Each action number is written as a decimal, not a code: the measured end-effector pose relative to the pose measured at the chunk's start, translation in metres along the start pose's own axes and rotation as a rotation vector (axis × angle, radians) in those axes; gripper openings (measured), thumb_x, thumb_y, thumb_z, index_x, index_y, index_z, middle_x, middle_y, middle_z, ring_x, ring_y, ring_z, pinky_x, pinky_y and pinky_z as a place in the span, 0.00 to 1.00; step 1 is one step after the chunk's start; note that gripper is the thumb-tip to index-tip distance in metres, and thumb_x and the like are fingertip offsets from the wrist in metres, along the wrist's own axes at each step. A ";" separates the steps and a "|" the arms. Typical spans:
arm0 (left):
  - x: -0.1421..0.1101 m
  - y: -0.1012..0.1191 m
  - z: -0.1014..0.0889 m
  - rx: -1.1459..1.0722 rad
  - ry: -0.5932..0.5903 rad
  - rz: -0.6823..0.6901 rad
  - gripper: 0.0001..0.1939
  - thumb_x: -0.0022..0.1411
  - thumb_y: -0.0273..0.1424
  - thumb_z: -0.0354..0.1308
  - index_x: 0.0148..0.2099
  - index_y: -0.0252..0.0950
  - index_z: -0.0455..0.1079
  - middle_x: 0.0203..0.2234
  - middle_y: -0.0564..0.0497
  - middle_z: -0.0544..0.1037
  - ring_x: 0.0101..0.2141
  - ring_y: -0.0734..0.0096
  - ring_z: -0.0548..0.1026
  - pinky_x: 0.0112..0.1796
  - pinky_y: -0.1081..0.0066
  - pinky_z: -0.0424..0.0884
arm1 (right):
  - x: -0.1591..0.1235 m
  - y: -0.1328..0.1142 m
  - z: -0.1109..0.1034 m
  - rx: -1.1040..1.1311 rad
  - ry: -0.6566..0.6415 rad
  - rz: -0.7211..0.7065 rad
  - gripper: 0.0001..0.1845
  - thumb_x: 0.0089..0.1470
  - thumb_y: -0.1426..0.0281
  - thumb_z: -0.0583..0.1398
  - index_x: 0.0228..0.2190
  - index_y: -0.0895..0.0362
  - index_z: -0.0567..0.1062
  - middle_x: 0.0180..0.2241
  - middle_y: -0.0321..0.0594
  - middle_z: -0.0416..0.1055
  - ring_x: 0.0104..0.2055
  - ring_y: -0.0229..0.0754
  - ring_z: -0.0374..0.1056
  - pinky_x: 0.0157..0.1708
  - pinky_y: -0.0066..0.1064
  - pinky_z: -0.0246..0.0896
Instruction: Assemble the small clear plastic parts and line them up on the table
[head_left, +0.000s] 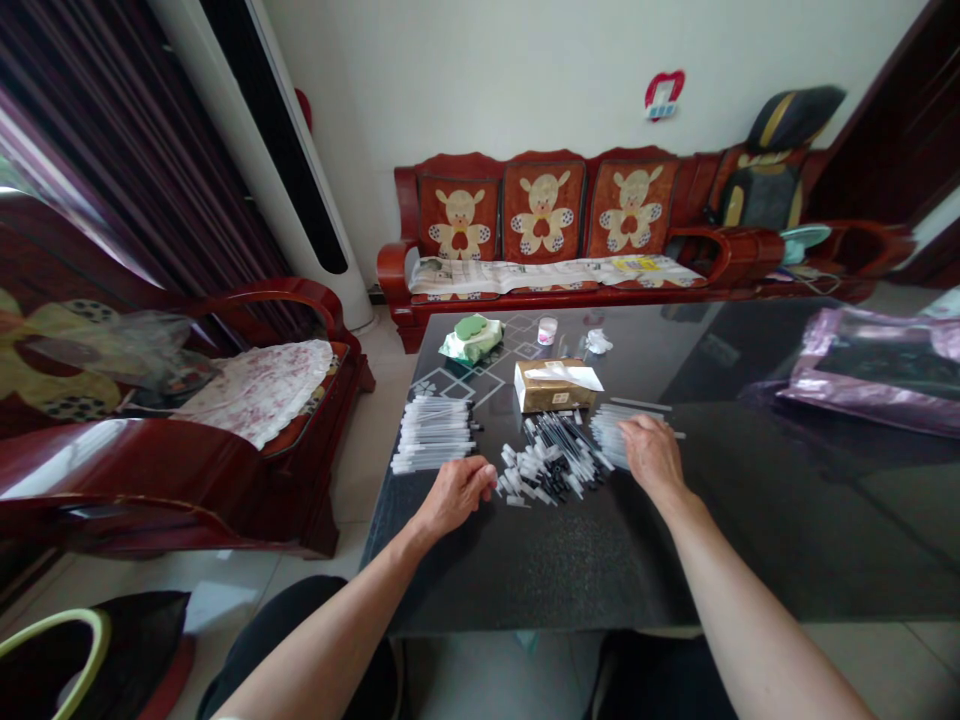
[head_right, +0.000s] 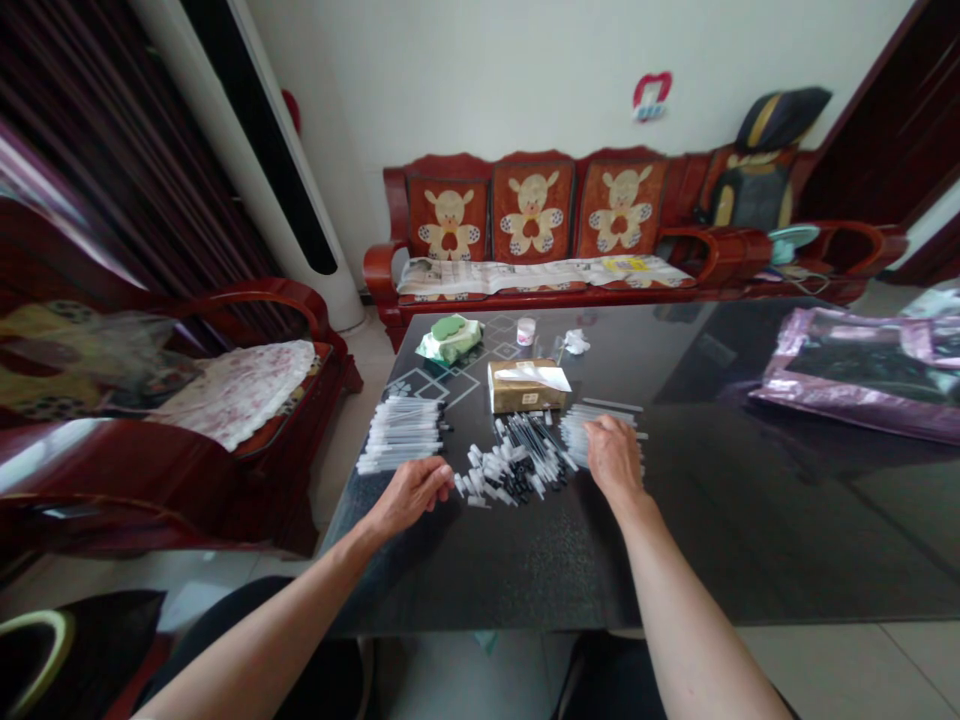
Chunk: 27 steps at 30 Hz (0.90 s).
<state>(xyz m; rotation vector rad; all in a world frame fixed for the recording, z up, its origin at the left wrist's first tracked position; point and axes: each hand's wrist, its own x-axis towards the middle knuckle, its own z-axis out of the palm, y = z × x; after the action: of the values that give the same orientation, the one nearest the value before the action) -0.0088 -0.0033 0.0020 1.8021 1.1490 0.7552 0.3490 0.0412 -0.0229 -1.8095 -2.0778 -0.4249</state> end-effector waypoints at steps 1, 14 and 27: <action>0.000 0.000 0.000 -0.009 -0.003 -0.002 0.23 0.67 0.44 0.44 0.32 0.33 0.69 0.20 0.53 0.72 0.17 0.79 0.66 0.21 0.78 0.60 | 0.000 0.000 0.002 -0.012 -0.001 0.009 0.17 0.57 0.72 0.50 0.36 0.59 0.79 0.36 0.48 0.74 0.39 0.47 0.65 0.43 0.35 0.56; 0.000 0.001 0.003 -0.057 0.003 0.007 0.22 0.67 0.44 0.44 0.32 0.33 0.69 0.21 0.53 0.72 0.17 0.80 0.66 0.20 0.80 0.60 | 0.005 -0.044 -0.014 0.224 0.167 -0.026 0.17 0.59 0.72 0.50 0.40 0.61 0.77 0.39 0.49 0.74 0.42 0.48 0.67 0.47 0.39 0.59; -0.001 0.006 0.016 -0.013 -0.058 0.028 0.23 0.67 0.45 0.44 0.29 0.33 0.66 0.20 0.53 0.72 0.17 0.80 0.65 0.21 0.80 0.59 | -0.040 -0.172 -0.041 0.632 -0.098 -0.290 0.12 0.61 0.73 0.53 0.28 0.57 0.73 0.29 0.40 0.70 0.35 0.42 0.65 0.39 0.35 0.60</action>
<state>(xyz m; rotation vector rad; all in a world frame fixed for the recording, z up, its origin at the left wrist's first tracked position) 0.0059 -0.0109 -0.0004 1.8207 1.0810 0.7199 0.1860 -0.0367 -0.0032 -1.1869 -2.2078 0.2432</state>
